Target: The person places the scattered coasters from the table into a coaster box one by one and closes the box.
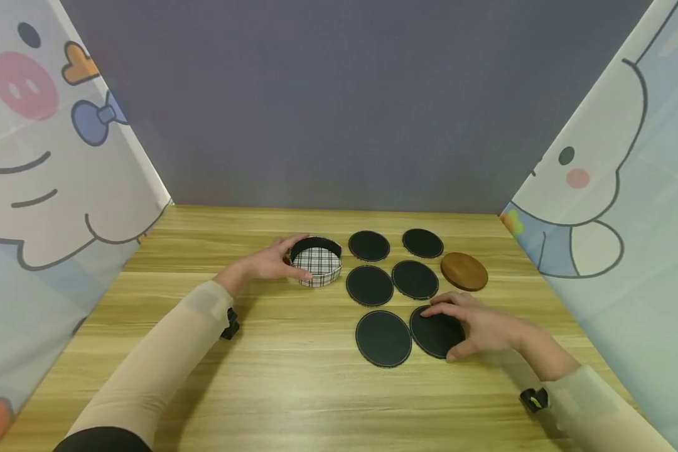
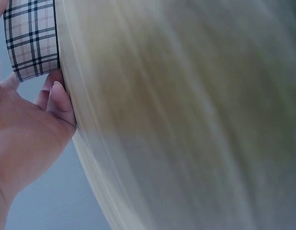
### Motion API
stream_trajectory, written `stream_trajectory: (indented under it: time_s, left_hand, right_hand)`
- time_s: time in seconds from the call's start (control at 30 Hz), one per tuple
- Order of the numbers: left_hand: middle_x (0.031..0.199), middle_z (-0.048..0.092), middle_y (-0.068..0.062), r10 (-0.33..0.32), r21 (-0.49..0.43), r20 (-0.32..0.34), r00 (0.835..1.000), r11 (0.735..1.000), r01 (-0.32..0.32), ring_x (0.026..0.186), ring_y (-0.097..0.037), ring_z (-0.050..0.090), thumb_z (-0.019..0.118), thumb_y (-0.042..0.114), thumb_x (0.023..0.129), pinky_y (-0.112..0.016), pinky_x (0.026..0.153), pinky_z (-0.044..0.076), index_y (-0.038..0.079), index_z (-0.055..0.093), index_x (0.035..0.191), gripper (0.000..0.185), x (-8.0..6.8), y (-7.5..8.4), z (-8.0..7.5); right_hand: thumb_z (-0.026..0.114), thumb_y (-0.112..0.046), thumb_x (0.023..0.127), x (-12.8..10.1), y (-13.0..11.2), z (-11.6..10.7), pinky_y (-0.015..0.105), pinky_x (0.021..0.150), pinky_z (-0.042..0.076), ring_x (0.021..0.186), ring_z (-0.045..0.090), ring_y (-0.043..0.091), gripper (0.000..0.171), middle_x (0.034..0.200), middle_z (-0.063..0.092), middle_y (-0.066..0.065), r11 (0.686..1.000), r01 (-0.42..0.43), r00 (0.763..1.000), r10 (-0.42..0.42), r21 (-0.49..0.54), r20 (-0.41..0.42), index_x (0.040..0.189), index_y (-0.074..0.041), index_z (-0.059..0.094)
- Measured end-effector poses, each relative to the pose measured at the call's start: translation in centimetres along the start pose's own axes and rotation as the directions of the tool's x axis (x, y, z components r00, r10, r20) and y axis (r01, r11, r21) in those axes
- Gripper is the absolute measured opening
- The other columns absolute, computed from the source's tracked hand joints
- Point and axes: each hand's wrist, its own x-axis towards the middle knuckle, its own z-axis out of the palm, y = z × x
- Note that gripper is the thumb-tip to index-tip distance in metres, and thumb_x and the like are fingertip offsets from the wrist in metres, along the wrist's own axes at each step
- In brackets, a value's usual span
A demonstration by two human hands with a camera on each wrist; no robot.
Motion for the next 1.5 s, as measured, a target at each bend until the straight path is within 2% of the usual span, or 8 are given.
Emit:
stream_trajectory:
  time_s: [0.13,0.43,0.67,0.9,1.07,1.3,1.5]
  left_hand:
    - [0.180,0.008,-0.027,0.004,0.008,0.002,1.000,1.000,-0.004,0.150,-0.049,0.047,0.087,0.066,0.086,-0.079,0.123,0.028,0.039,0.012,0.178,0.122,0.0,0.1,-0.1]
    - [0.182,0.002,-0.026,0.000,-0.003,0.014,1.000,1.000,0.000,0.152,-0.049,0.045,0.087,0.066,0.086,-0.079,0.124,0.027,0.040,0.011,0.177,0.122,-0.2,0.2,-0.2]
    - [0.180,0.006,-0.027,0.001,-0.005,0.010,1.000,1.000,-0.001,0.145,-0.045,0.054,0.088,0.065,0.087,-0.075,0.123,0.033,0.039,0.012,0.178,0.121,-0.1,0.1,-0.1]
    - [0.178,0.010,-0.029,0.005,0.001,0.005,1.000,1.000,-0.005,0.143,-0.044,0.055,0.088,0.065,0.087,-0.074,0.123,0.035,0.038,0.012,0.178,0.122,0.1,0.0,0.0]
    - [0.177,0.012,-0.029,0.011,-0.001,-0.003,1.000,1.000,-0.011,0.143,-0.044,0.055,0.088,0.065,0.086,-0.074,0.122,0.034,0.037,0.013,0.178,0.122,0.0,0.0,0.0]
    - [0.177,0.012,-0.030,0.004,0.016,-0.019,1.000,1.000,-0.003,0.145,-0.046,0.053,0.088,0.066,0.086,-0.075,0.122,0.033,0.037,0.013,0.178,0.121,-0.1,-0.1,0.1]
    - [0.177,0.011,-0.030,0.012,0.011,-0.030,0.999,1.000,-0.012,0.144,-0.046,0.054,0.087,0.066,0.087,-0.073,0.122,0.036,0.036,0.014,0.178,0.121,0.0,0.0,0.3]
  right_hand:
    - [0.099,-0.043,0.077,-0.2,-0.2,0.3,0.057,0.105,0.048,0.140,0.047,0.040,0.083,0.156,0.052,0.012,0.999,-0.011,1.000,0.011,-0.031,0.009,0.150,-0.032,0.062]
    - [0.100,-0.033,0.071,-0.1,-0.3,0.8,0.048,0.105,0.049,0.135,0.048,0.027,0.084,0.149,0.053,0.002,0.999,-0.023,0.999,0.022,-0.031,-0.023,0.147,-0.031,0.064]
    - [0.100,-0.029,0.068,0.0,0.0,1.0,0.045,0.105,0.048,0.133,0.047,0.021,0.085,0.146,0.052,-0.001,0.999,-0.032,0.998,0.031,-0.019,-0.052,0.145,-0.030,0.065]
    - [0.099,-0.027,0.068,0.1,0.0,0.8,0.040,0.103,0.047,0.130,0.045,0.017,0.083,0.143,0.053,-0.002,0.999,-0.038,0.995,0.037,-0.003,-0.097,0.144,-0.029,0.066]
    - [0.097,-0.025,0.068,0.6,0.1,0.5,0.046,0.100,0.045,0.131,0.042,0.022,0.084,0.144,0.052,0.003,0.998,-0.054,0.988,0.056,0.013,-0.147,0.146,-0.032,0.065]
    - [0.096,-0.029,0.070,2.3,0.1,-0.2,0.053,0.098,0.039,0.129,0.043,0.031,0.081,0.139,0.055,0.007,0.999,-0.034,0.972,0.035,0.010,-0.231,0.145,-0.028,0.067]
    - [0.095,-0.031,0.073,4.2,0.0,-0.8,0.060,0.102,0.035,0.133,0.041,0.036,0.080,0.144,0.053,0.010,0.999,-0.036,0.968,0.038,0.013,-0.248,0.147,-0.028,0.065]
